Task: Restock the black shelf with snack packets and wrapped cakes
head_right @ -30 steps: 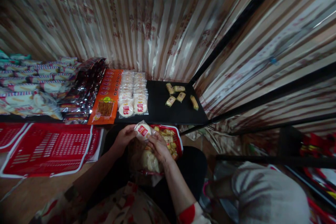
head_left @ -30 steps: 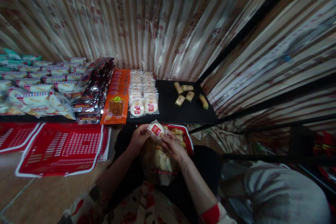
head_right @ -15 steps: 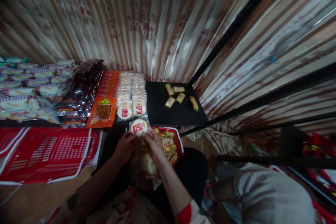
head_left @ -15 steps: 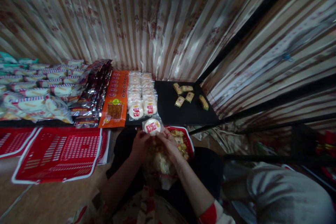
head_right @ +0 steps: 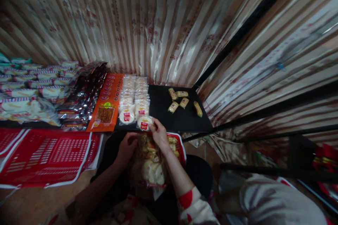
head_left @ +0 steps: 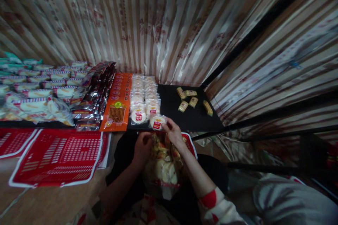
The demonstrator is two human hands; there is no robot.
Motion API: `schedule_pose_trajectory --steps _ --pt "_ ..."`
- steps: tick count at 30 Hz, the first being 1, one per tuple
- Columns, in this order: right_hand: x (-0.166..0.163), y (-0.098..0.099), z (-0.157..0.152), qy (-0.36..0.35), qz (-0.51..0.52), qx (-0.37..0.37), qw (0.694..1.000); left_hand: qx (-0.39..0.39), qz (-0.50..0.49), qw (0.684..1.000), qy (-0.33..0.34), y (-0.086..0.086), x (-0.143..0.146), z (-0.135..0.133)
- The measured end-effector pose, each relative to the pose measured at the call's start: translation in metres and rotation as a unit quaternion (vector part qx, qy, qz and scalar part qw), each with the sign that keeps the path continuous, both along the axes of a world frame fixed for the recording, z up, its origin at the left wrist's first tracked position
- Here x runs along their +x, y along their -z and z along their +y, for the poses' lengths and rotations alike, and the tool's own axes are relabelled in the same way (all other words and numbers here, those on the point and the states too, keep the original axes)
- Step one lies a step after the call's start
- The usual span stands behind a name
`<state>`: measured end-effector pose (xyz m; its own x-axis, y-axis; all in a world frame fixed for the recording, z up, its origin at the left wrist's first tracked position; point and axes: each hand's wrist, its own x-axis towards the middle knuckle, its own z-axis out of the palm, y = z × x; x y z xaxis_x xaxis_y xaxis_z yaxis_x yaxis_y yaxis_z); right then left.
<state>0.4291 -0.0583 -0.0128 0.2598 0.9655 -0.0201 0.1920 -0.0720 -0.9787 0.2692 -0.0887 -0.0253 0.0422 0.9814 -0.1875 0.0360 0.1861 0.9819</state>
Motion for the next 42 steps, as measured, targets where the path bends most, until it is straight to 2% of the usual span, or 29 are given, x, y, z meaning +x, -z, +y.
schedule_pose_trajectory --steps 5,10,14,20,24,27,29,32,34,35,38,40,42 --pt "-0.003 0.009 0.029 0.005 -0.134 0.005 0.991 0.149 0.089 0.985 0.005 -0.004 0.003 0.018" --pt "-0.007 0.006 0.040 0.043 -0.239 -0.016 0.970 0.179 0.143 0.973 0.041 0.001 0.009 0.034" --pt "-0.014 0.005 0.032 0.054 -0.252 -0.003 0.966 0.193 0.183 0.963 0.048 0.008 0.012 0.035" --pt "-0.025 0.014 0.024 0.057 -0.302 0.030 0.951 0.218 0.246 0.942 0.063 0.016 0.014 0.036" --pt "-0.025 0.016 0.025 0.072 -0.264 0.036 0.961 0.231 0.272 0.932 0.063 0.015 0.015 0.035" --pt "-0.019 0.015 0.008 0.096 -0.214 0.059 0.970 0.277 0.269 0.920 0.061 0.010 0.013 0.023" --pt "-0.011 0.015 -0.015 0.109 -0.213 0.055 0.969 0.294 0.267 0.913 0.091 0.008 0.011 0.009" --pt "0.008 0.015 -0.058 0.120 -0.249 -0.024 0.961 0.288 0.285 0.892 0.200 0.010 0.015 -0.018" --pt "0.022 0.015 -0.087 0.070 -0.298 -0.118 0.945 0.281 0.306 0.861 0.294 0.014 0.021 -0.037" --pt "0.028 0.015 -0.100 0.021 -0.327 -0.177 0.928 0.274 0.319 0.844 0.333 0.017 0.025 -0.046" --pt "0.036 0.017 -0.129 -0.130 -0.393 -0.330 0.848 0.225 0.363 0.808 0.405 0.026 0.037 -0.069" --pt "0.032 0.021 -0.140 -0.192 -0.419 -0.371 0.806 0.185 0.381 0.801 0.423 0.031 0.043 -0.080" --pt "0.024 0.025 -0.145 -0.209 -0.439 -0.386 0.784 0.165 0.386 0.801 0.427 0.034 0.046 -0.087"
